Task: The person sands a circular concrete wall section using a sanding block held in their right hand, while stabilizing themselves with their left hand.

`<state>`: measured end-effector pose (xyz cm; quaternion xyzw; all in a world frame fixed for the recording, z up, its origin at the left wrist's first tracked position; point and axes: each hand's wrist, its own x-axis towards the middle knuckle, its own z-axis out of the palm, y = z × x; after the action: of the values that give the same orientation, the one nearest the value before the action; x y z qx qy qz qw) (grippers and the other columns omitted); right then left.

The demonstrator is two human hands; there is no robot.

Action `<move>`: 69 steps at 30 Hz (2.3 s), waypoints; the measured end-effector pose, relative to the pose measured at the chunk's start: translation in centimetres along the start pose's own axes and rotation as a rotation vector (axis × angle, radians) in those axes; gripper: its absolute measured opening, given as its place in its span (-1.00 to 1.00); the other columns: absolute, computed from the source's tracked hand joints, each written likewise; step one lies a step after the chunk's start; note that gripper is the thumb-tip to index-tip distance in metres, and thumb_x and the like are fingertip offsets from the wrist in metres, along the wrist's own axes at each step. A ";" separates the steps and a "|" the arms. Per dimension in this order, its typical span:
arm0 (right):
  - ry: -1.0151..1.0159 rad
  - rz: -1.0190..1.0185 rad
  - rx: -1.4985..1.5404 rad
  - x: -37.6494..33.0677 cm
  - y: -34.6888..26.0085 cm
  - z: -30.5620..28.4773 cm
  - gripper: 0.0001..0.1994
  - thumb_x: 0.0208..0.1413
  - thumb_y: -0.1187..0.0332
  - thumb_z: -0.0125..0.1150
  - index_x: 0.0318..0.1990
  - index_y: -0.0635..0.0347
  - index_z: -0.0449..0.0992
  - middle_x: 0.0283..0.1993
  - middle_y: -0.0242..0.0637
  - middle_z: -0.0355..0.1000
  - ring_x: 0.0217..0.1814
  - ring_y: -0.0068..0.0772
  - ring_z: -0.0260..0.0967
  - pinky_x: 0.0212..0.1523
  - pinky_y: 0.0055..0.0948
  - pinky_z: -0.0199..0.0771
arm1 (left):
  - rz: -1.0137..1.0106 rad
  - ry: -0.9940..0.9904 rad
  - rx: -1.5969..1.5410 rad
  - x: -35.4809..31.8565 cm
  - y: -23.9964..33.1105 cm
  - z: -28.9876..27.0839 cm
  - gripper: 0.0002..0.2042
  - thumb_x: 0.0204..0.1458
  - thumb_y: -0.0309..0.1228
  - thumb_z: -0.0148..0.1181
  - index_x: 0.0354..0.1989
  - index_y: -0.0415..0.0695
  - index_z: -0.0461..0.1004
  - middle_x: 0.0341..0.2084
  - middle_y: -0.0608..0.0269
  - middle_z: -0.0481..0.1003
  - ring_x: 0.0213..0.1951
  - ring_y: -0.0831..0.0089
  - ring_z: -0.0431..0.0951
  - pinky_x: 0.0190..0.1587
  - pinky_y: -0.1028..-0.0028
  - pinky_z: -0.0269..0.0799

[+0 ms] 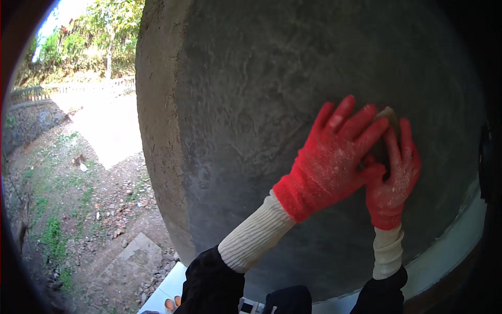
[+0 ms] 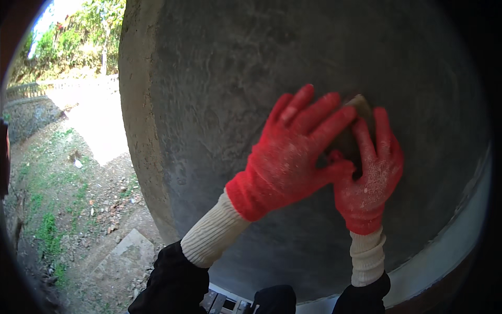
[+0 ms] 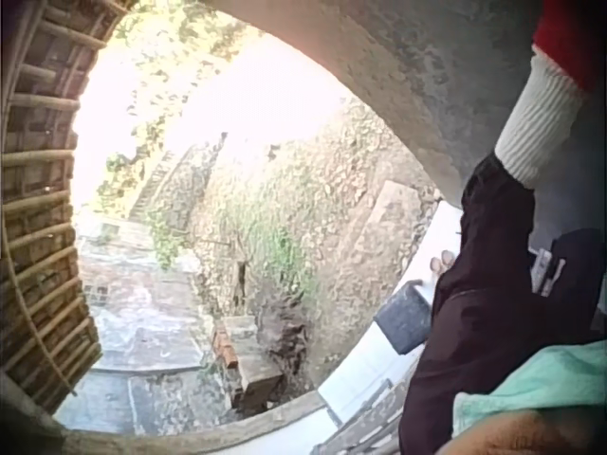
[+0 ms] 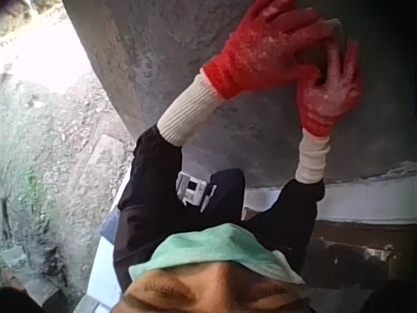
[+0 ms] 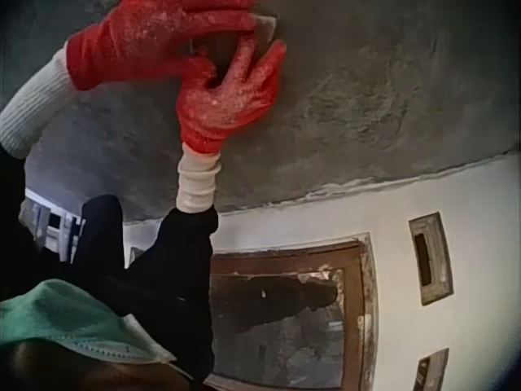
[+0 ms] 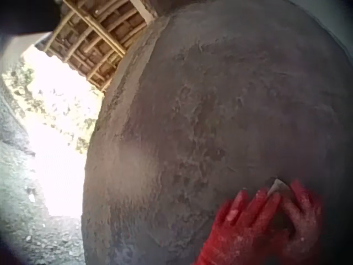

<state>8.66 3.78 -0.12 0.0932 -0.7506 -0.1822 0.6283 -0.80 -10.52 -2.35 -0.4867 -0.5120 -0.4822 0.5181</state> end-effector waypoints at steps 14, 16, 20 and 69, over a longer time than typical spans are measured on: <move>0.195 0.275 0.773 -2.5 -0.1 -0.6 -0.64 0.07 0.69 -0.02 0.04 0.34 0.49 0.13 -0.07 0.45 0.10 -0.20 0.45 0.04 -0.27 0.50 | 0.552 -0.494 0.835 0.8 -0.1 1.0 -0.26 -0.17 -0.13 0.30 0.30 0.07 0.29 0.32 0.11 0.18 0.37 -0.05 0.08 0.39 -0.09 -0.01; 0.163 0.379 0.973 -1.4 1.2 -2.3 -0.67 0.13 0.65 -0.02 0.04 0.31 0.49 0.13 -0.10 0.46 0.12 -0.27 0.44 0.09 -0.30 0.48 | 0.562 -0.287 0.535 1.1 -1.5 1.2 -0.24 -0.19 -0.14 0.34 0.28 -0.05 0.29 0.23 0.03 0.24 0.31 -0.02 0.17 0.31 -0.06 0.19; 0.550 0.384 0.994 3.9 7.1 -2.3 -0.71 0.31 0.40 -0.04 0.10 0.21 0.50 0.16 -0.20 0.48 0.16 -0.42 0.41 0.23 -0.46 0.32 | -0.040 -0.036 0.624 0.2 -5.2 -4.8 -0.17 -0.12 -0.06 0.40 0.30 -0.21 0.21 0.18 -0.21 0.21 0.24 -0.13 0.22 0.22 0.05 0.28; 0.266 0.223 0.575 11.4 7.2 1.4 -0.86 0.19 0.44 0.16 -0.13 0.19 0.56 -0.10 -0.34 0.54 -0.06 -0.38 0.49 -0.02 -0.45 0.45 | -0.840 0.397 0.420 -14.3 -9.6 -7.9 -0.01 -0.04 -0.16 0.40 0.46 -0.20 -0.13 0.25 -0.15 0.08 0.25 -0.03 0.18 0.29 0.18 0.11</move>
<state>5.72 6.43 12.86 0.2068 -0.6883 0.1206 0.6848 -10.01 -18.96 -16.57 -0.0233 -0.6412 -0.6188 0.4532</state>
